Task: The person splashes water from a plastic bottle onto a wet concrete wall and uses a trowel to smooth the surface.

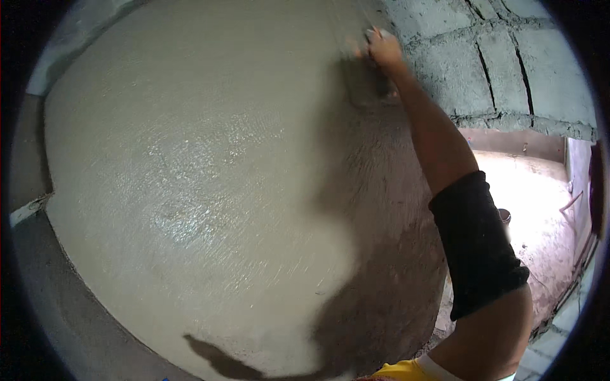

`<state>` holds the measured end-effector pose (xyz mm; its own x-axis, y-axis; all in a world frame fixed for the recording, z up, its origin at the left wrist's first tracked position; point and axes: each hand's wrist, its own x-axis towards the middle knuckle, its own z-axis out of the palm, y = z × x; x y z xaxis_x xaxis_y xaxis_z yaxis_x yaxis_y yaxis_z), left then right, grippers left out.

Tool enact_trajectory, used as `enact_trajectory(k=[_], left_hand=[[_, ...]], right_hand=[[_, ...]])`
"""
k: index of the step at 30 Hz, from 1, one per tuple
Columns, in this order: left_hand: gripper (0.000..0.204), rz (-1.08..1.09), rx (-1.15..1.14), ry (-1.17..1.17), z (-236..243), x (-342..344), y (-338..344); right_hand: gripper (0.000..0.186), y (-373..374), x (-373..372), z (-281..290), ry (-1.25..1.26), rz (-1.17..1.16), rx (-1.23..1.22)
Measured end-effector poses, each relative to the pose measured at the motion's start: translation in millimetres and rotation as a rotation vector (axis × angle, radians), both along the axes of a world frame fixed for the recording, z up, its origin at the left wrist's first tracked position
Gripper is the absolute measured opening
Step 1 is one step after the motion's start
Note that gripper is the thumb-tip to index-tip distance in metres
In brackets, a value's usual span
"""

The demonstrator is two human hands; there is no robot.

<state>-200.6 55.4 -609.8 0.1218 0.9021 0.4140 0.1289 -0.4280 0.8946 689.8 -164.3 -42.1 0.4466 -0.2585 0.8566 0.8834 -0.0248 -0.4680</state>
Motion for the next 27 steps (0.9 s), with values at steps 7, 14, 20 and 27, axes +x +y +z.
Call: enact_trajectory(k=[7,14,20,27], left_hand=[[0.054,-0.038,-0.166,-0.172,41.6,53.0,-23.0],[0.046,-0.109,-0.175,-0.247,74.2,104.6,-17.8],[0.042,-0.086,-0.221,-0.242,85.3,91.2,-27.6],[0.041,-0.063,-0.233,-0.215,72.8,88.5,-35.5]], right_hand=[[0.037,51.6,-84.5,-76.9,-0.259,0.095,-0.374],[0.037,-17.5,59.5,-77.6,-0.282,-0.338,-0.109],[0.035,-5.2,30.6,92.9,-0.313,-0.008,-0.182],[0.041,81.3,-127.6,22.0,-0.313,0.216,-0.433]])
